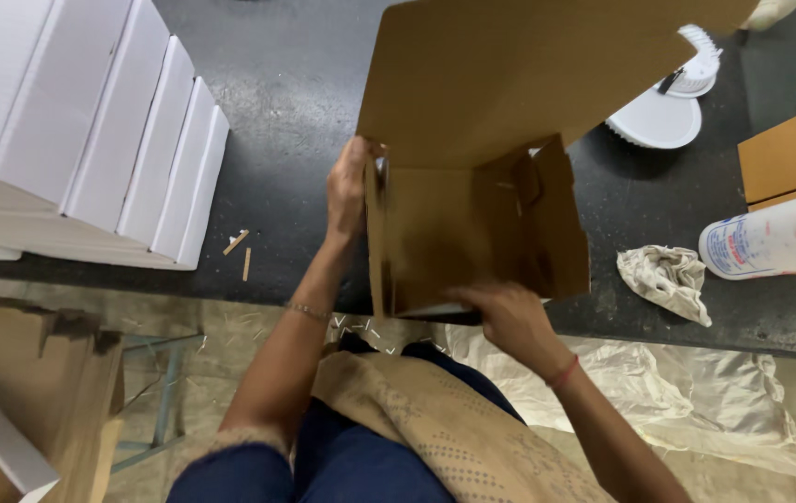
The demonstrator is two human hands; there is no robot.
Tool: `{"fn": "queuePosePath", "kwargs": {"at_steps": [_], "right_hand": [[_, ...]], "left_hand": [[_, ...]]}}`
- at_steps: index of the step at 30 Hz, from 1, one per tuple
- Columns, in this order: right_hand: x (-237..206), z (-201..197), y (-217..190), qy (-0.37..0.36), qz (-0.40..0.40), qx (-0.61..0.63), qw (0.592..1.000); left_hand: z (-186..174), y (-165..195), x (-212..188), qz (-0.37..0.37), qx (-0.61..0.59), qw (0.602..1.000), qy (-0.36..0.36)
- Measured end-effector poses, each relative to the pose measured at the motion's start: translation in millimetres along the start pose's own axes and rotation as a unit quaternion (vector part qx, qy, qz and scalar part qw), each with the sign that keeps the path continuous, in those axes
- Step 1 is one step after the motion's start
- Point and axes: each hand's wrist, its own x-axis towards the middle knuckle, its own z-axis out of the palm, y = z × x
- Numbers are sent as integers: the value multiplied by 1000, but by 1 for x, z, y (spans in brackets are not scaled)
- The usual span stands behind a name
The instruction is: The person folds and assembles cardboard boxes, wipes round white LED light diffuser panels with a cloth, wraps panels in clear plastic bags, and places the wrapped panels and boxes on the workbench. They also pick up a plastic bag and stack small cartons.
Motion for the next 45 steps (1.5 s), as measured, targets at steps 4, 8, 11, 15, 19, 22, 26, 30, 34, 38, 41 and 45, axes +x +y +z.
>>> {"fn": "queuePosePath", "kwargs": {"at_steps": [4, 8, 11, 15, 19, 22, 26, 30, 34, 38, 41, 45], "right_hand": [[14, -10, -2, -33, 53, -48, 997], [22, -11, -6, -77, 11, -25, 997], [35, -1, -3, -120, -64, -58, 989], [54, 13, 5, -70, -204, -70, 974], [46, 17, 4, -156, -93, -62, 981], [30, 16, -5, -148, 7, -105, 983], [15, 10, -16, -15, 69, -40, 997], [12, 8, -30, 68, 74, -38, 994], [36, 30, -52, 194, 49, -34, 979], [58, 38, -44, 163, 133, -72, 975], [41, 17, -11, 114, 190, -67, 973], [26, -2, 21, 131, 101, -63, 984]], "left_hand": [[-9, -8, 19, 74, -102, 990, -70], [-19, -28, 26, 10, -151, 985, -87], [-17, -39, 33, 21, -102, 989, -107], [-7, -41, 28, 36, 4, 992, -119], [13, -36, 9, -7, 36, 998, -44], [27, -34, 4, 8, 26, 999, 18], [35, -39, 7, 72, 121, 987, 83], [46, -49, 3, 66, 184, 971, 137], [64, -48, -1, 96, 206, 950, 215], [57, -31, -37, 144, 156, 958, 193], [34, -3, -125, -18, 46, 997, 57], [44, 22, -157, 220, 219, 929, -202]]}}
